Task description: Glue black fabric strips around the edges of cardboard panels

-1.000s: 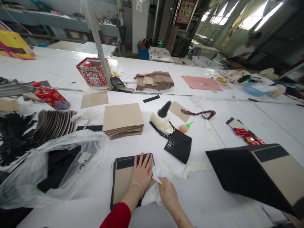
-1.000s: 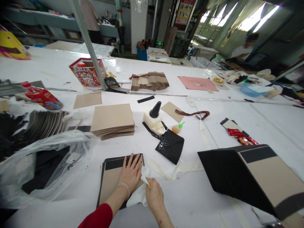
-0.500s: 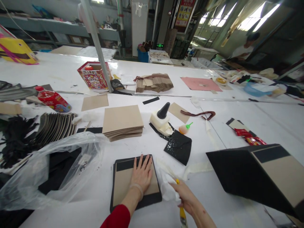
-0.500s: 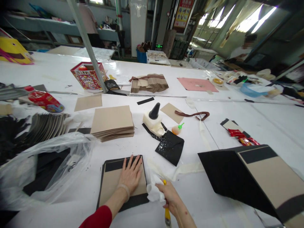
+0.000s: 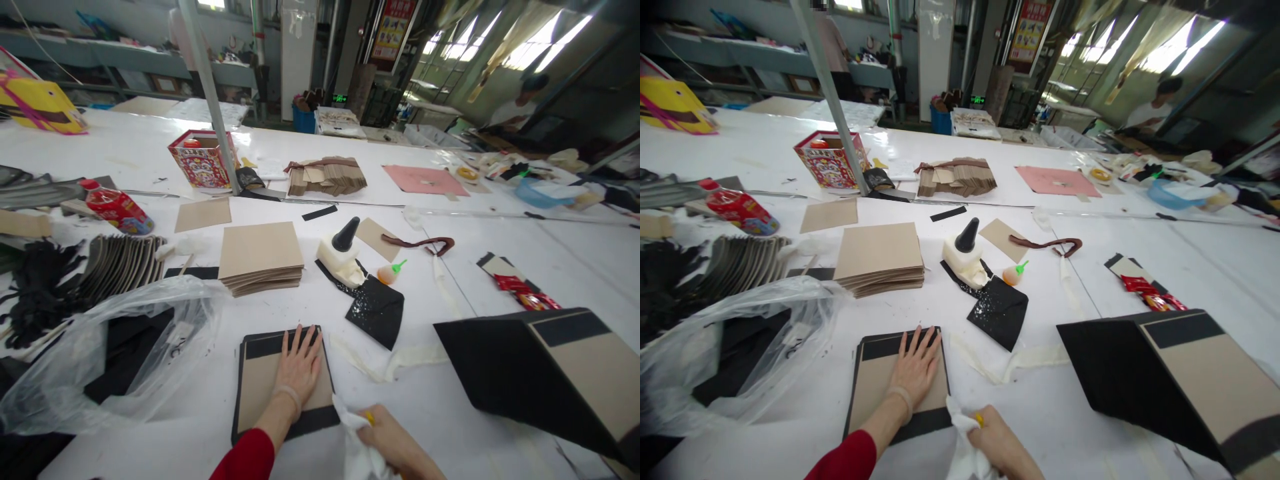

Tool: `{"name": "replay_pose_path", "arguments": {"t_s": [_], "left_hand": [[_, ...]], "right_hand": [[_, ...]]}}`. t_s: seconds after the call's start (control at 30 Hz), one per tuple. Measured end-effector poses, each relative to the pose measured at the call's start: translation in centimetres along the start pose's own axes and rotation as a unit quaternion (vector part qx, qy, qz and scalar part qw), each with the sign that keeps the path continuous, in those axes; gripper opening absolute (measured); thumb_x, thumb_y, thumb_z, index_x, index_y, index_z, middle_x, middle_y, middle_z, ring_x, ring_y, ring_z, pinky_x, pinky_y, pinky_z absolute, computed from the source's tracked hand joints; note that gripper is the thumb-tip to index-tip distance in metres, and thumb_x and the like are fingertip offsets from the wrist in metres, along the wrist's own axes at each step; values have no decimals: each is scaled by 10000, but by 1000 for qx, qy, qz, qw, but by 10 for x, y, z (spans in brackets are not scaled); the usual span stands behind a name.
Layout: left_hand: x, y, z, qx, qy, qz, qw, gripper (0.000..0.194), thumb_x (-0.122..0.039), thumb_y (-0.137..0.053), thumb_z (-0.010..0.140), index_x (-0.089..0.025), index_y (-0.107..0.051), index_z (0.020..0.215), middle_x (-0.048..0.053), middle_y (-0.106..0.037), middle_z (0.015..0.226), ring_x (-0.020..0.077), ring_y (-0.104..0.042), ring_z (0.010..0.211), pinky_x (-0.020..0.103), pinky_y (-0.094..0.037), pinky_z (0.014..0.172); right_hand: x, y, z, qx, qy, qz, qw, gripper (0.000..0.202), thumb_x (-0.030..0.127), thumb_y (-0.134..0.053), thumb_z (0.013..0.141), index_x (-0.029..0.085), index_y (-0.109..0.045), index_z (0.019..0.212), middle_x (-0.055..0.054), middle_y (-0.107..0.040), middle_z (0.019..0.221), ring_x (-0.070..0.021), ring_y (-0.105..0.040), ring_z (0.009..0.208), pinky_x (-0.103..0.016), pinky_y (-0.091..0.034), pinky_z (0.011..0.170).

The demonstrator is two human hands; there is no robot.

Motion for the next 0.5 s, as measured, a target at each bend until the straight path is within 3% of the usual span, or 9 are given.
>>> {"name": "replay_pose_path", "arguments": {"t_s": [0.13, 0.23, 0.4, 0.5], "left_hand": [[-1, 4, -2, -5, -6, -10, 1000, 564, -337, -316, 919, -336, -88, 1436, -67, -208, 1532, 249, -160, 1406, 523, -153, 1120], [0, 7, -3, -10, -11, -19, 1000, 571, -316, -327, 918, -328, -86, 1436, -56, -220, 1531, 229, -184, 1401, 493, -161, 1126], [1, 6, -6, -8, -29, -54, 998, 590, -221, -339, 908, -294, -92, 1439, -26, -273, 1516, 183, -231, 1389, 426, -207, 1133], [3, 3, -7, -1, -31, -87, 996, 614, -135, -328, 885, -263, -104, 1442, 9, -312, 1501, 177, -251, 1383, 422, -222, 1135]], "right_hand": [[-10, 26, -25, -11, -24, 152, 988, 211, 374, -565, 639, 175, -596, 702, 19, -524, 582, -109, -422, 500, -212, -280, 480], [3, 32, -23, -42, 24, 133, 990, 253, 428, -564, 668, 176, -563, 694, 22, -492, 591, -117, -428, 537, -220, -303, 508], [36, 7, 21, -42, 70, 21, 996, 177, 335, -445, 703, 177, -522, 682, 46, -401, 561, -102, -369, 524, -218, -274, 496], [36, -6, 51, -34, 62, -12, 997, 125, 250, -442, 648, 175, -541, 661, 47, -421, 553, -102, -381, 545, -215, -283, 512]]}}
Point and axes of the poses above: each hand's wrist, its own z-axis towards the middle knuckle, its own y-axis out of the back of the hand, x = y × z, the point moved 9 cm from there along z, towards the middle knuckle
